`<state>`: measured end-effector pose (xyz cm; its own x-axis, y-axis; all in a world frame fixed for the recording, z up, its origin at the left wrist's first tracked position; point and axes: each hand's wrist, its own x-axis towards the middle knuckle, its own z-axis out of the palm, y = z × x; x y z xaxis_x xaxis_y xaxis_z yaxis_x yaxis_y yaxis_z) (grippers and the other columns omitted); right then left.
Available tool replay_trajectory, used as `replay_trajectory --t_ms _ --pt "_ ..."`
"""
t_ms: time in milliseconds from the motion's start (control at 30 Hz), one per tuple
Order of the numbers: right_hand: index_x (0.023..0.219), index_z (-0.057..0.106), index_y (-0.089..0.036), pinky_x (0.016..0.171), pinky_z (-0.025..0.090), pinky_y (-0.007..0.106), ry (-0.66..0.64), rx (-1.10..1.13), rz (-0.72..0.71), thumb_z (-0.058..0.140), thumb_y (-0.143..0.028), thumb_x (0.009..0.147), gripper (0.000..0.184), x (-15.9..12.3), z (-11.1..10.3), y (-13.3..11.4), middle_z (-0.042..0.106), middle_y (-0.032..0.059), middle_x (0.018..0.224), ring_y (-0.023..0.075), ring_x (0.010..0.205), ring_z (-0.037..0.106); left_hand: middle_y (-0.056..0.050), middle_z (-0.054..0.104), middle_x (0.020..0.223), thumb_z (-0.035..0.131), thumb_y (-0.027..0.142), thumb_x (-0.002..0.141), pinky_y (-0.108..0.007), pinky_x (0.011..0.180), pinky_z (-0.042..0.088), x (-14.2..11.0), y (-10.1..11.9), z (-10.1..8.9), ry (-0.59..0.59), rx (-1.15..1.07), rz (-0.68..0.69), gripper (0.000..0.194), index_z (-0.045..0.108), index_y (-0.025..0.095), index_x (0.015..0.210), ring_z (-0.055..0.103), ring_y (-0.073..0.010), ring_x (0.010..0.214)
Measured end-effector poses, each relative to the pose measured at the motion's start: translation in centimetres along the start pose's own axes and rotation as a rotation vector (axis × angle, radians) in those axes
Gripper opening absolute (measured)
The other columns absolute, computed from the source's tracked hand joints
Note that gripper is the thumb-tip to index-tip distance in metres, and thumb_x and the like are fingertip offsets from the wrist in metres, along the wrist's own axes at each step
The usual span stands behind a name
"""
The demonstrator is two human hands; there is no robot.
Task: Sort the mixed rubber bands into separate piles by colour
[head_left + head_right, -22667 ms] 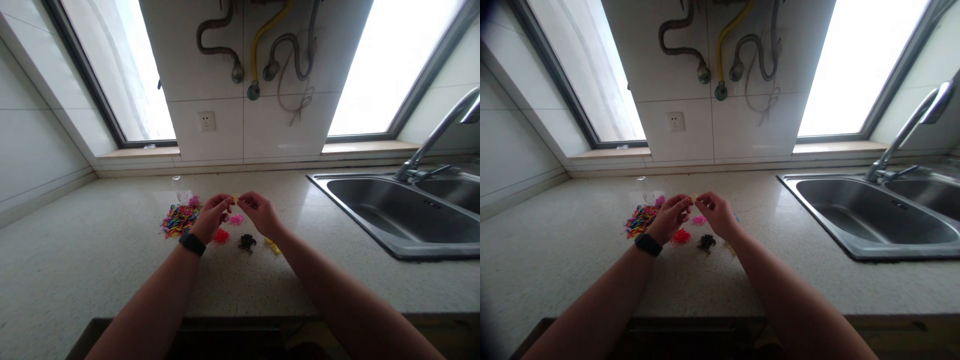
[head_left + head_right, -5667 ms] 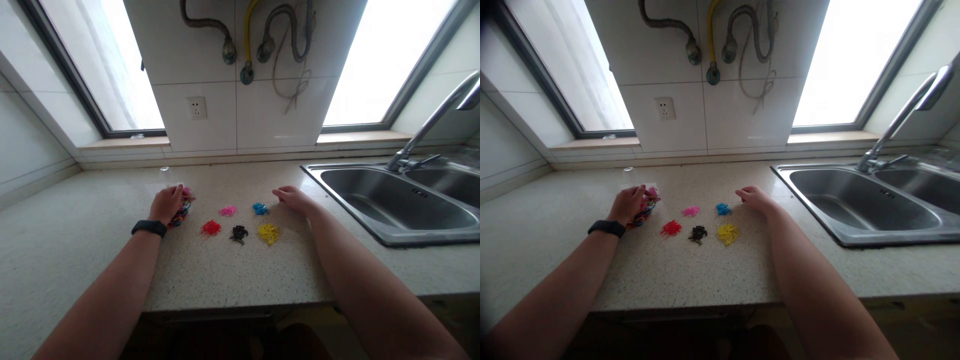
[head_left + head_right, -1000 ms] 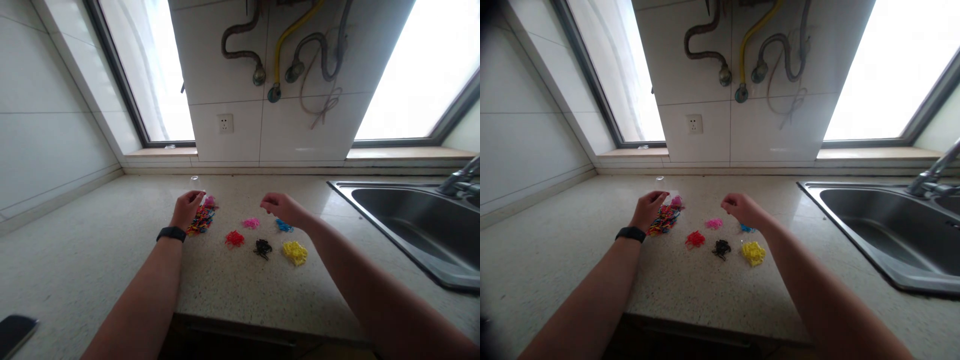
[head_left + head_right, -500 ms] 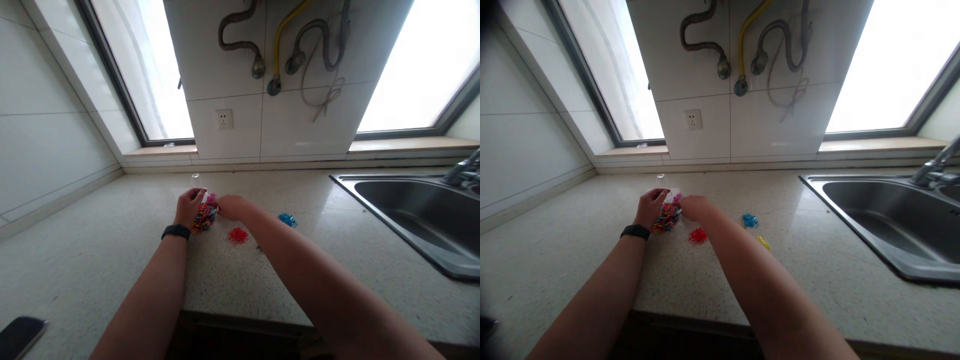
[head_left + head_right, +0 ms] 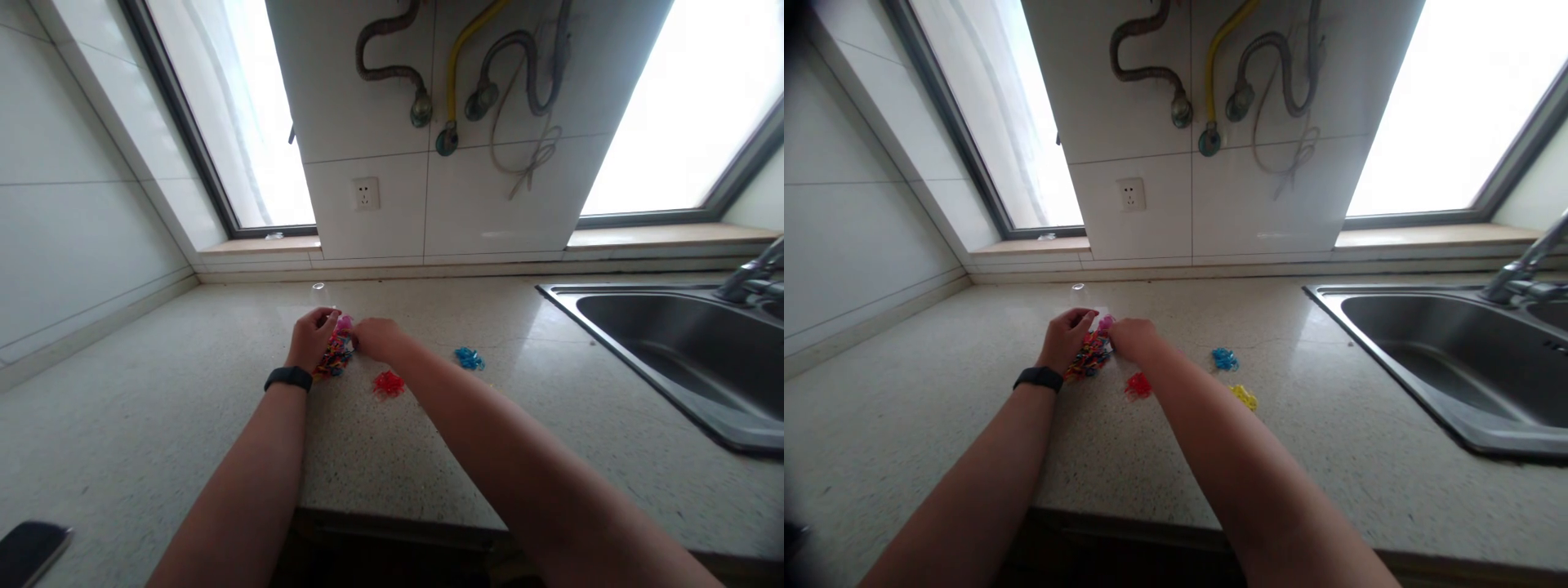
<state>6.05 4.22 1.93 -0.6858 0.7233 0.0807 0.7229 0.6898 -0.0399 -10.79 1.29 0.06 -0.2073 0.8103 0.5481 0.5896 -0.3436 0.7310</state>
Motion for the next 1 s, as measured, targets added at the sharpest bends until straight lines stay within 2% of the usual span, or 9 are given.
replay_trajectory --t_ms 333,567,700,833,933,1000 --pt "0.105 0.072 -0.020 0.082 0.050 0.034 -0.026 0.023 0.014 0.049 -0.023 0.090 0.027 -0.6 -0.4 0.6 0.072 0.0126 0.113 0.0253 0.103 0.067 -0.005 0.073 0.081 0.057 0.046 0.086 -0.027 0.068 0.045 -0.1 -0.6 0.2 -0.036 0.045 0.010 0.036 0.074 0.016 0.097 0.062 -0.0172 0.072" --pt "0.102 0.070 -0.019 0.073 0.047 0.031 0.065 0.095 -0.056 0.050 -0.026 0.089 0.025 -1.8 -0.8 1.0 0.074 0.0109 0.103 0.0240 0.091 0.067 -0.005 0.073 0.080 0.057 0.045 0.086 -0.027 0.067 0.045 -0.1 -0.3 0.2 -0.041 0.059 0.007 0.036 0.074 0.016 0.097 0.062 -0.0173 0.071" --pt "0.094 0.071 -0.017 0.069 0.043 0.025 0.166 0.320 -0.117 0.058 -0.023 0.084 0.017 -4.7 -1.4 2.7 0.073 0.0063 0.089 0.0167 0.078 0.064 -0.004 0.072 0.078 0.056 0.046 0.086 -0.026 0.064 0.044 -0.2 -0.5 0.4 -0.060 0.053 0.024 0.036 0.074 0.016 0.095 0.060 -0.0165 0.068" --pt "0.087 0.070 -0.015 0.060 0.040 0.022 0.171 0.603 -0.056 0.062 -0.021 0.082 0.011 -9.1 -2.5 5.4 0.066 0.0012 0.069 0.0110 0.062 0.056 -0.004 0.071 0.076 0.055 0.046 0.087 -0.027 0.063 0.044 -0.3 -0.5 0.6 -0.084 0.083 0.045 0.035 0.074 0.018 0.093 0.060 -0.0167 0.067" --pt "0.086 0.068 -0.016 0.057 0.040 0.022 0.196 0.847 -0.002 0.068 -0.029 0.080 0.015 -12.6 -3.7 7.3 0.063 0.0003 0.069 0.0103 0.062 0.053 -0.004 0.071 0.075 0.056 0.047 0.086 -0.027 0.063 0.043 -0.2 -0.3 0.7 -0.088 0.121 0.058 0.035 0.074 0.018 0.092 0.061 -0.0173 0.067" --pt "0.084 0.067 -0.016 0.055 0.039 0.021 0.272 0.992 0.028 0.072 -0.034 0.078 0.019 -14.6 -4.3 8.3 0.061 -0.0008 0.068 0.0092 0.061 0.051 -0.004 0.071 0.074 0.056 0.048 0.086 -0.027 0.063 0.044 -0.2 -0.1 0.8 -0.096 0.125 0.063 0.035 0.074 0.018 0.093 0.061 -0.0176 0.067"
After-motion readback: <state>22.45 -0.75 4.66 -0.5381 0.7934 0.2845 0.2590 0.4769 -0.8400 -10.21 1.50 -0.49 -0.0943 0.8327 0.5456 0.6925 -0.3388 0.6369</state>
